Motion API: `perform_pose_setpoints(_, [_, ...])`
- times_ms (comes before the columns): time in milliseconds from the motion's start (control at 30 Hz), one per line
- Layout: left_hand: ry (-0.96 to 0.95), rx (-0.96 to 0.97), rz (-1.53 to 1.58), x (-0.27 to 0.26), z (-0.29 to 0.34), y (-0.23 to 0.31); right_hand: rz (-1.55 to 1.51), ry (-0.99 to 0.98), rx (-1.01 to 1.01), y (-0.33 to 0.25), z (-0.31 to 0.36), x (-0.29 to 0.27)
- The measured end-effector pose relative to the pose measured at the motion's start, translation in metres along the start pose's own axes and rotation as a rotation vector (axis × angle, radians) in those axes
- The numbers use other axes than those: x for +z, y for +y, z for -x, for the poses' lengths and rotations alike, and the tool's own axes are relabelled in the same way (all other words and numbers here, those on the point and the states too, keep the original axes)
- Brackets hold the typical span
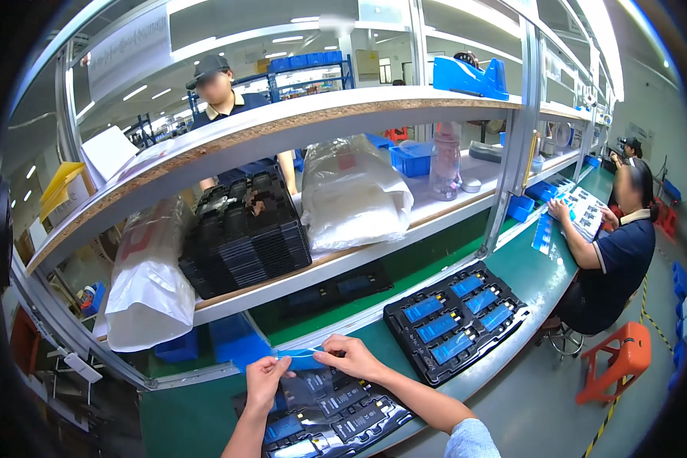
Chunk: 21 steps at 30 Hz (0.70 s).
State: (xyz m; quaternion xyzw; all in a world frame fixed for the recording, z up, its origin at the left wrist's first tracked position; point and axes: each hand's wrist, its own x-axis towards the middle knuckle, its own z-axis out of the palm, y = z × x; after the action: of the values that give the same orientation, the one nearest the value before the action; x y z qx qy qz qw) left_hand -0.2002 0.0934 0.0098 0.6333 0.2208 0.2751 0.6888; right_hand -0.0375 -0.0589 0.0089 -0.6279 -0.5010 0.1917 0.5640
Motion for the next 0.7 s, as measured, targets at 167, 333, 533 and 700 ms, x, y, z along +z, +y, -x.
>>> perform_pose_setpoints(167, [0.116,0.094,-0.432,0.0,0.005,0.014,-0.012,0.127,-0.139,-0.017,0.003,0.002])
perform_pose_setpoints(333, [0.295,0.524,-1.122,-0.021,0.007,0.051,-0.279,0.278,0.214,-0.019,0.007,-0.036])
perform_pose_setpoints(533, [-0.029,0.336,-1.258,-0.039,0.038,0.089,-0.225,0.022,0.411,0.002,0.011,-0.043])
perform_pose_setpoints(700, [-0.504,0.198,-1.229,-0.03,0.039,0.071,-0.059,-0.08,0.483,0.001,0.014,-0.016])
